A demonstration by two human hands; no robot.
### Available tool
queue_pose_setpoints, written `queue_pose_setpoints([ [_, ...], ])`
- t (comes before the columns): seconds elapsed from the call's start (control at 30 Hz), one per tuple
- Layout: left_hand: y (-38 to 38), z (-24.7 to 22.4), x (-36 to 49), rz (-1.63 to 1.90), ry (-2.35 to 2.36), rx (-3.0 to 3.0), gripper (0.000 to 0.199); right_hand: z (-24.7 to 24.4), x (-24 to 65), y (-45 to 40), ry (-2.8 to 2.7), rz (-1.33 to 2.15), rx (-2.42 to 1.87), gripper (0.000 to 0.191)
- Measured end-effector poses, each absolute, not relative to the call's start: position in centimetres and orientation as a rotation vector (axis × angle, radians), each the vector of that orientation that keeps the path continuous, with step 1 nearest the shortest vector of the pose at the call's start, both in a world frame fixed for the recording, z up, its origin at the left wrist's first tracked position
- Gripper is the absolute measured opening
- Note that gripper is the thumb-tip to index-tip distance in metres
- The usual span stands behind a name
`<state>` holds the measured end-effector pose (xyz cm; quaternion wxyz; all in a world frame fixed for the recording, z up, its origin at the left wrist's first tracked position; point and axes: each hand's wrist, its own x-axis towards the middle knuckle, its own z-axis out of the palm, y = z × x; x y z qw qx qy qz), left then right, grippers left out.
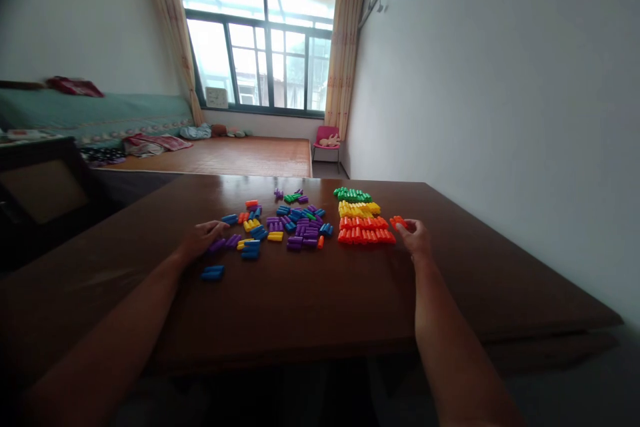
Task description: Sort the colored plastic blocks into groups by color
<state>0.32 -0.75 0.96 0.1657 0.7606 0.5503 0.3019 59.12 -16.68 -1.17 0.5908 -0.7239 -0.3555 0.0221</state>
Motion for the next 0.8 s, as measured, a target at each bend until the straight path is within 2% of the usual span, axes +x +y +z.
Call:
queue_pose_setpoints([
  [0.2, -0.7, 0.8, 0.3, 0.865, 1.56, 2.155, 0.057, 0.9, 54.0, -16.7, -1.147, 0.104, -1.709, 0.052],
  [0.43, -0.7, 0.8, 0.3, 0.835, 1.56, 2.195, 0.054, 1.2, 51.8, -16.1, -1.297, -0.138, -1.831, 0.052],
  [0.8, -1.0, 1.1, 0.5, 0.771, 1.613, 2.233, 0.055, 2.2, 49.6, -17.3, -1.383, -0.328, -2.229, 0.036],
])
